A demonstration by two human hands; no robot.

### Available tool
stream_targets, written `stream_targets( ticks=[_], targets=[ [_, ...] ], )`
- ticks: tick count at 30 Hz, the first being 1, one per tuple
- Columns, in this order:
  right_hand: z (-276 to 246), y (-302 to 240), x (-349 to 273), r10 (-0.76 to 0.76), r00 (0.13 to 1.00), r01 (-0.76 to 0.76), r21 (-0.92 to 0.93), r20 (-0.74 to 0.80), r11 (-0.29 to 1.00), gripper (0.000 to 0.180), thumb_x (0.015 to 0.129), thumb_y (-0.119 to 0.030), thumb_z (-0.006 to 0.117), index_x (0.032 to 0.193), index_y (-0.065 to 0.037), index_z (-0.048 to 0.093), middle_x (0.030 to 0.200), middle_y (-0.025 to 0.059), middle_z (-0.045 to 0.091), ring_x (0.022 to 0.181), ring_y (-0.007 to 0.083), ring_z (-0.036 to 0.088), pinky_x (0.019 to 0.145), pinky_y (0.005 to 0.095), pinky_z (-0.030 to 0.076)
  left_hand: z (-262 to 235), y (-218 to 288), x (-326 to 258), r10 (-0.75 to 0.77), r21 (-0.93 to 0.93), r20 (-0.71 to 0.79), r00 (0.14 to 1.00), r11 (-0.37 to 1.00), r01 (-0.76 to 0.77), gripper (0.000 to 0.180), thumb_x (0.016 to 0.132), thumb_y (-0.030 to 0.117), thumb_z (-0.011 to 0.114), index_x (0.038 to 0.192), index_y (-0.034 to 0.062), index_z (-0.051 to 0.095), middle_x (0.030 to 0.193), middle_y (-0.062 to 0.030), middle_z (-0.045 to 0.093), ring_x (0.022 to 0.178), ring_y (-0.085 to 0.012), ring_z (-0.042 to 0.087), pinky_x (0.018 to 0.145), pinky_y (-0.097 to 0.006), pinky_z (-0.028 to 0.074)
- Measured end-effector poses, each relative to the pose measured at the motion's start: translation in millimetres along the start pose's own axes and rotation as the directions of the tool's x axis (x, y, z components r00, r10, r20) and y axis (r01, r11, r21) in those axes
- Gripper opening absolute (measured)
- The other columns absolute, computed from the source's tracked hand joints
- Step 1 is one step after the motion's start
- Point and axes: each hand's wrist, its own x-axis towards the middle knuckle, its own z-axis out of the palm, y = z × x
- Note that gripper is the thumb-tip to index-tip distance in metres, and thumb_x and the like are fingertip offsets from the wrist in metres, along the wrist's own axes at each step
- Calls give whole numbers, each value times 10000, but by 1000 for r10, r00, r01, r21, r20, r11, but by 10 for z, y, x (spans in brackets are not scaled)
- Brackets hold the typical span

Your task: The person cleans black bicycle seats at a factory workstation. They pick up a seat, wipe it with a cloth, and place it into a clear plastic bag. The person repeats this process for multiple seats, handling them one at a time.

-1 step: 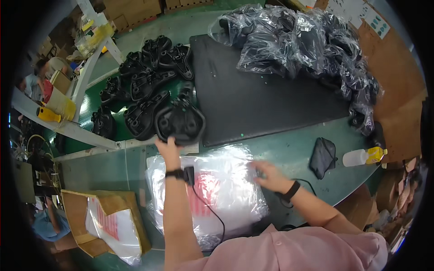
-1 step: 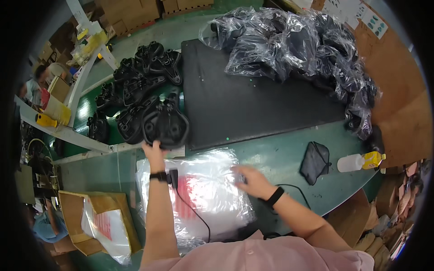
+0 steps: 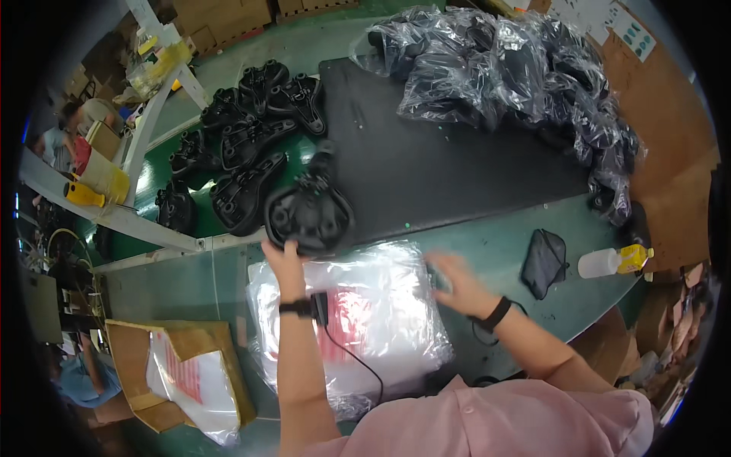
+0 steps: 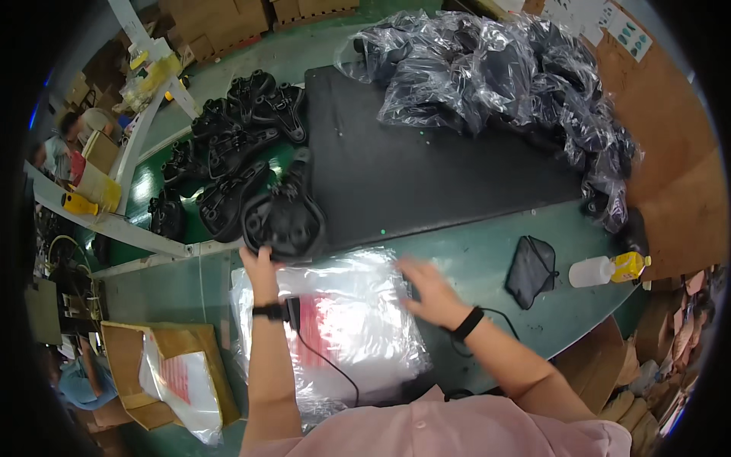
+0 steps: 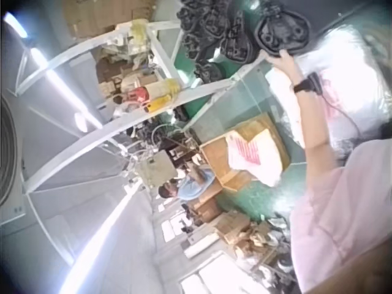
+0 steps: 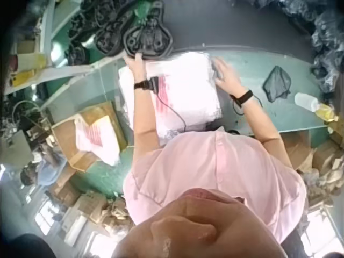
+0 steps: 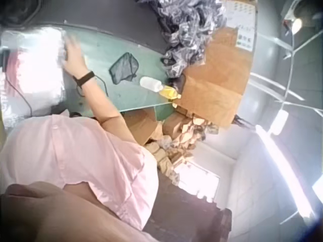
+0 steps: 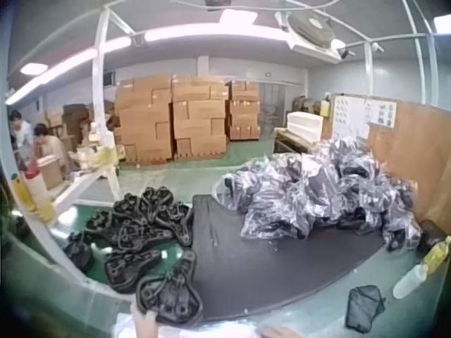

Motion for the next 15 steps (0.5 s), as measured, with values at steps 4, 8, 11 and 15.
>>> stream_targets(
  ticks=[4, 8, 11, 15],
  targets=[
    [-791, -619, 469, -183, 981, 195, -377, 66, 905, 990, 572, -161, 808, 1443, -139, 337, 1504, 226, 205, 1400, 434, 164, 1122, 544, 194, -217, 781, -1173, -72, 0, 277, 958, 997, 76, 554, 808, 41, 522, 1337, 1, 365, 1123, -125, 545, 886, -157, 615, 602, -232, 541],
    [-936, -700, 229, -222, 836, 323, -122, 501, 939, 832, 592, -232, 815, 1309, -75, 423, 1117, 149, 596, 1109, 355, 561, 985, 423, 402, -192, 1368, -1881, -109, 206, 450, 886, 978, 16, 548, 824, 84, 560, 1357, 44, 442, 991, -71, 576, 706, -85, 563, 514, -201, 477],
    [-893, -662, -231, -48, 818, -98, 221, 573, 970, 791, 644, -272, 817, 1279, -25, 416, 1083, 161, 608, 1027, 328, 603, 886, 393, 457, -182, 1724, -2176, -250, 224, 299, 921, 957, 187, 467, 896, 171, 608, 1330, 46, 490, 736, -2, 530, 605, -65, 521, 477, -185, 435],
    [-595, -575, -752, -245, 685, -713, 700, 686, -32, 666, 771, -398, 733, 1226, 2, 456, 897, 202, 615, 589, 288, 626, 467, 330, 505, 75, 1816, -2726, 533, 459, 182, 826, 696, -551, 303, 915, 99, 522, 1198, 23, 598, 806, -34, 594, 730, -121, 555, 700, -264, 455]
  ],
)
